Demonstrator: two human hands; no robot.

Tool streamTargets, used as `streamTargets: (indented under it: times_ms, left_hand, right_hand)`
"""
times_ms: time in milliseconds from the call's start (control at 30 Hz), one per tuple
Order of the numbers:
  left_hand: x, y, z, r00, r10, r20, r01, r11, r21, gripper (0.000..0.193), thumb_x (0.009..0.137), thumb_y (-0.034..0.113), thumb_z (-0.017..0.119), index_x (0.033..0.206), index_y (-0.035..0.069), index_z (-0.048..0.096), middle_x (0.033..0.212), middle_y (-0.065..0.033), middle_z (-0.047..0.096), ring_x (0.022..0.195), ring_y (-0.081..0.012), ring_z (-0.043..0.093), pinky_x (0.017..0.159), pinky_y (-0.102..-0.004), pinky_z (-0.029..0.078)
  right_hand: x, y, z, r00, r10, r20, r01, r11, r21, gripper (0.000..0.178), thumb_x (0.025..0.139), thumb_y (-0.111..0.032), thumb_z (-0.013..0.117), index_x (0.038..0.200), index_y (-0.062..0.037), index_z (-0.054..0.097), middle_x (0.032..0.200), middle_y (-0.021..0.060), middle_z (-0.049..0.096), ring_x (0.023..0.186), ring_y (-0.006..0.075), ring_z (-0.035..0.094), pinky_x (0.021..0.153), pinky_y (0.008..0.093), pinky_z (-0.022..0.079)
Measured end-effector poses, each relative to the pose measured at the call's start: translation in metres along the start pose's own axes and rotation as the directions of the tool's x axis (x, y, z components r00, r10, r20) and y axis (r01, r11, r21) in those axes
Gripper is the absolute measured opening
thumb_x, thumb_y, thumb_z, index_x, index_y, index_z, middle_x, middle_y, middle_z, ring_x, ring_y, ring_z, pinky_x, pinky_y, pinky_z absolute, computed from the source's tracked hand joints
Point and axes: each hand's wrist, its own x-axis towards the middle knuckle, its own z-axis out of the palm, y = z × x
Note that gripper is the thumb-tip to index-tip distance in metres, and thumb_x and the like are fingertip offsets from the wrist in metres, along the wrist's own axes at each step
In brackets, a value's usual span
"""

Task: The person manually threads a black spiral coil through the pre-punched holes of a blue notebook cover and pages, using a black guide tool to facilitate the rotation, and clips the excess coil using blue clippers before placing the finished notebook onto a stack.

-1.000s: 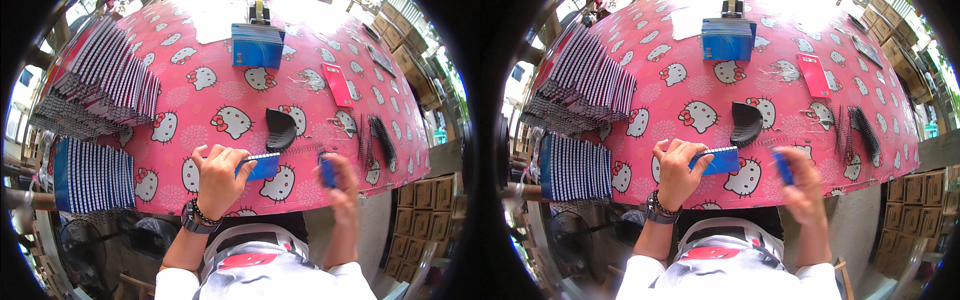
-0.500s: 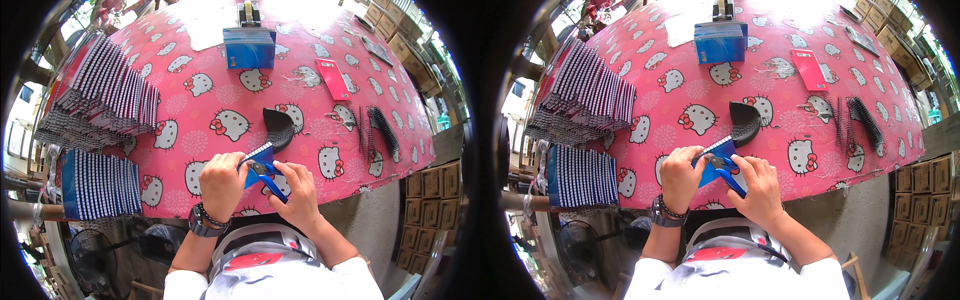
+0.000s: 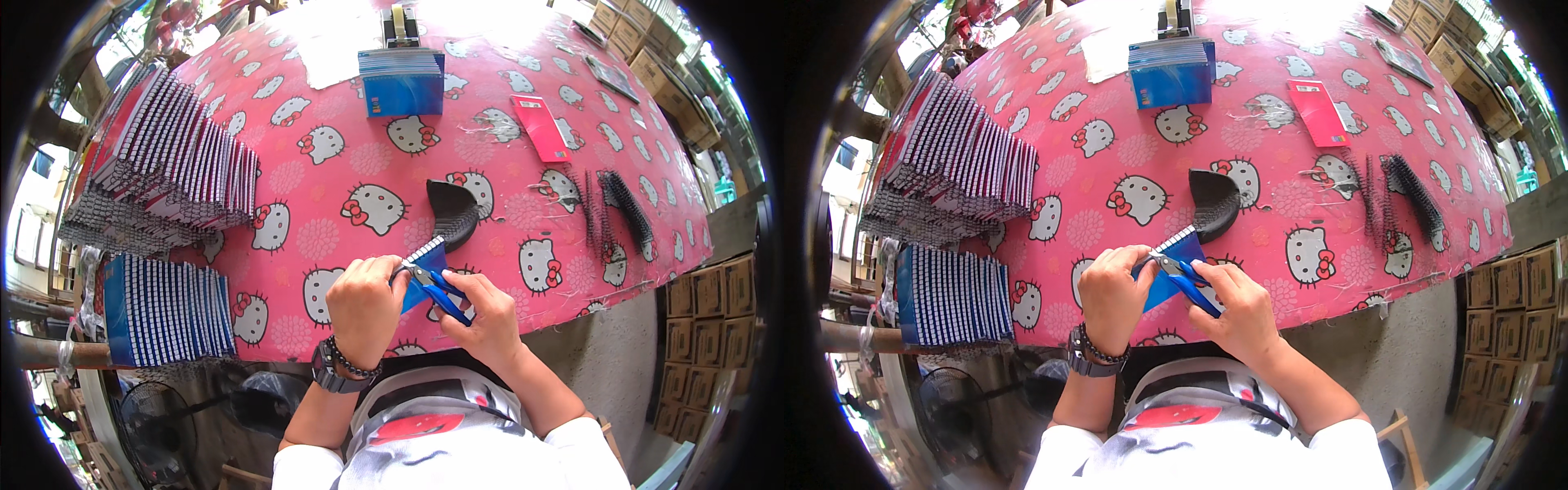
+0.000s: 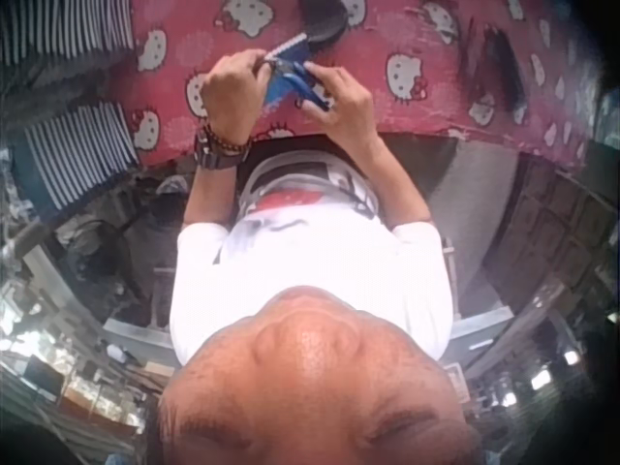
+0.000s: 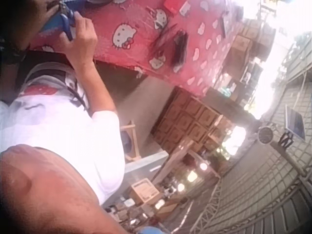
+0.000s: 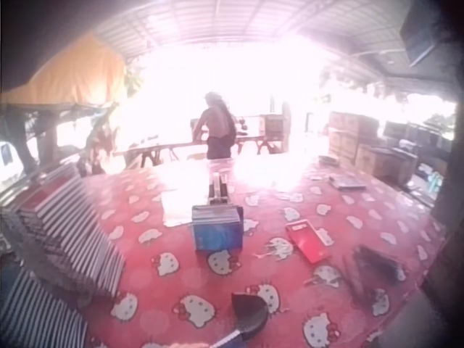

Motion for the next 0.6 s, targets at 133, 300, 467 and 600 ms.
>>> streamTargets:
  times_ms: [133,300,467,600]
  left_hand:
    - [0.001,-0.008,-0.001,0.993,0.117,-0.022,-0.115,0.991,0.074,0.019,0.072,0.020,0.075,0.086,0.009,0.069,0.076,-0.0050,0.067,0.070,-0.0221,0.061,0.068,-0.0343,0.044]
    - [0.003,-0.017,-0.015,0.941,0.331,0.072,-0.325,0.942,-0.090,0.019,0.076,0.024,0.071,0.090,0.014,0.063,0.071,0.0012,0.060,0.074,-0.0163,0.059,0.077,-0.0349,0.036]
    - [0.000,-0.024,-0.019,0.909,0.400,0.115,-0.402,0.916,-0.004,0.021,0.074,0.024,0.073,0.091,0.014,0.067,0.077,0.0014,0.065,0.079,-0.0154,0.060,0.091,-0.0391,0.034]
    - [0.000,-0.019,-0.020,0.941,0.339,0.000,-0.339,0.941,0.005,0.028,0.068,0.026,0.078,0.092,0.015,0.067,0.086,0.0004,0.066,0.086,-0.0182,0.060,0.100,-0.0433,0.029]
  right_hand:
    - [0.007,0.015,-0.016,0.957,0.011,-0.289,0.005,0.998,0.057,0.044,0.073,-0.005,0.071,0.115,-0.0041,0.058,0.094,0.0104,0.062,0.073,0.0155,0.060,0.061,0.0266,0.049]
    - [0.028,0.085,-0.077,0.895,0.090,-0.438,-0.238,0.925,-0.297,0.052,0.078,-0.022,0.072,0.123,-0.0045,0.054,0.110,0.0133,0.059,0.097,0.0251,0.058,0.083,0.0359,0.045]
    - [0.050,0.088,-0.081,0.997,0.059,-0.051,-0.077,0.782,-0.618,0.066,0.071,-0.025,0.077,0.130,-0.0110,0.051,0.136,0.0169,0.046,0.129,0.0348,0.038,0.105,0.0470,0.030]
    - [0.101,0.076,-0.059,0.921,-0.128,0.368,0.239,0.932,-0.273,0.074,0.063,-0.023,0.081,0.131,-0.0202,0.051,0.146,0.0177,0.035,0.137,0.0365,0.027,0.110,0.0478,0.025]
